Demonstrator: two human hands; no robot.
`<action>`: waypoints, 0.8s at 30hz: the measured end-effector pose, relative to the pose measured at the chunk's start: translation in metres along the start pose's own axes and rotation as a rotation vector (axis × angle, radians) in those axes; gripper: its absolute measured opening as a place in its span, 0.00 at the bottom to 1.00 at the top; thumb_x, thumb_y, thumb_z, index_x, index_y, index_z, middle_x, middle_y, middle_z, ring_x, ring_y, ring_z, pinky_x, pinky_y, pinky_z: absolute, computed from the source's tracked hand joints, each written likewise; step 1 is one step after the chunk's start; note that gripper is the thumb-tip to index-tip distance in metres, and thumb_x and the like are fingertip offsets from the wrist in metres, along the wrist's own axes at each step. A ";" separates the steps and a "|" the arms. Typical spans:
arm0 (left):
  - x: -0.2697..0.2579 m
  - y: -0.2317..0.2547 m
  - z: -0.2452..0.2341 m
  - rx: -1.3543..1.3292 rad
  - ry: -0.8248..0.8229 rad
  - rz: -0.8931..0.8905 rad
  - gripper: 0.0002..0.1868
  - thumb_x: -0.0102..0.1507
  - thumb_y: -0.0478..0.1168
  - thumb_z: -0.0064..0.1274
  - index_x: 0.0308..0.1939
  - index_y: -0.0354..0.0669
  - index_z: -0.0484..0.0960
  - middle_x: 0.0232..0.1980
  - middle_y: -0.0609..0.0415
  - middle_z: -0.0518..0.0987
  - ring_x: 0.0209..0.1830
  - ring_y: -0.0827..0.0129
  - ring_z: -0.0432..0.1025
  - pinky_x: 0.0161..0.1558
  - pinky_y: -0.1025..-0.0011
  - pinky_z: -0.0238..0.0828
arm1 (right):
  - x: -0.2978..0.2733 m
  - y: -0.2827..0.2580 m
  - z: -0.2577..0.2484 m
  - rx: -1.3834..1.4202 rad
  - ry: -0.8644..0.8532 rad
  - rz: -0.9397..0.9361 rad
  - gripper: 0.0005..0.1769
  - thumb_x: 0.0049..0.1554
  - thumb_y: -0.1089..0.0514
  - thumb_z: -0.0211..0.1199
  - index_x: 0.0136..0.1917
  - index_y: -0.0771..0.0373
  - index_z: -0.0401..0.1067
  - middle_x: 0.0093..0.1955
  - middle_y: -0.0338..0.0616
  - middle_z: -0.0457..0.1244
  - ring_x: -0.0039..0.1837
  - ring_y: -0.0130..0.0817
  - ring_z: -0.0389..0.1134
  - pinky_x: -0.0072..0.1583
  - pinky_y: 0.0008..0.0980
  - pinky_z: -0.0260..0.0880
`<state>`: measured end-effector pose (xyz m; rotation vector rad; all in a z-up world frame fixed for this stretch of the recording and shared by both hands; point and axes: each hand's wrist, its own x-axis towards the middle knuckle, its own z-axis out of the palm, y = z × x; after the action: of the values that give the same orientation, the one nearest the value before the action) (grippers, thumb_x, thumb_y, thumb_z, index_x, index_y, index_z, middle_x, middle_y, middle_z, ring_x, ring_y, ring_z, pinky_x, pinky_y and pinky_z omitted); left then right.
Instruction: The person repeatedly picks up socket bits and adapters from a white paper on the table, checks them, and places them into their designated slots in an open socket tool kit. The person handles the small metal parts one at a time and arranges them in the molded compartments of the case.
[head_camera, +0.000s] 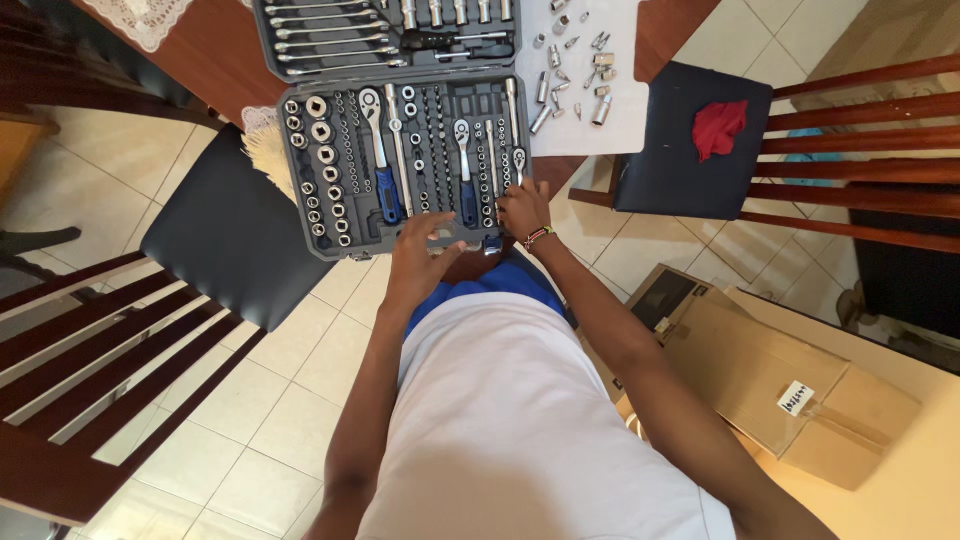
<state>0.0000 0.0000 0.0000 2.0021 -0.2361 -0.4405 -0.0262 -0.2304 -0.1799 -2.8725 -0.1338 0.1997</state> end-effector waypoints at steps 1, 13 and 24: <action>0.000 -0.001 0.000 0.000 0.000 0.000 0.23 0.51 0.38 0.62 0.50 0.43 0.77 0.49 0.49 0.74 0.39 0.61 0.69 0.43 0.67 0.68 | -0.001 -0.001 -0.001 -0.009 -0.011 -0.002 0.08 0.43 0.52 0.67 0.38 0.51 0.77 0.41 0.33 0.62 0.55 0.37 0.56 0.55 0.45 0.50; 0.003 -0.003 0.001 0.003 -0.015 -0.010 0.23 0.52 0.39 0.61 0.51 0.44 0.76 0.47 0.49 0.75 0.40 0.61 0.71 0.42 0.66 0.69 | -0.005 -0.011 -0.018 0.054 -0.030 0.030 0.19 0.37 0.54 0.70 0.45 0.54 0.75 0.44 0.39 0.60 0.55 0.40 0.55 0.54 0.46 0.49; 0.005 -0.006 0.003 0.004 -0.028 0.002 0.23 0.52 0.39 0.61 0.50 0.43 0.76 0.47 0.49 0.75 0.40 0.61 0.72 0.41 0.67 0.70 | -0.015 -0.014 -0.006 0.051 0.055 0.098 0.20 0.39 0.55 0.69 0.48 0.52 0.74 0.45 0.38 0.60 0.55 0.40 0.55 0.55 0.47 0.50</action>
<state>0.0028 -0.0017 -0.0077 2.0009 -0.2563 -0.4670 -0.0409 -0.2195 -0.1688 -2.8329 0.0219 0.1409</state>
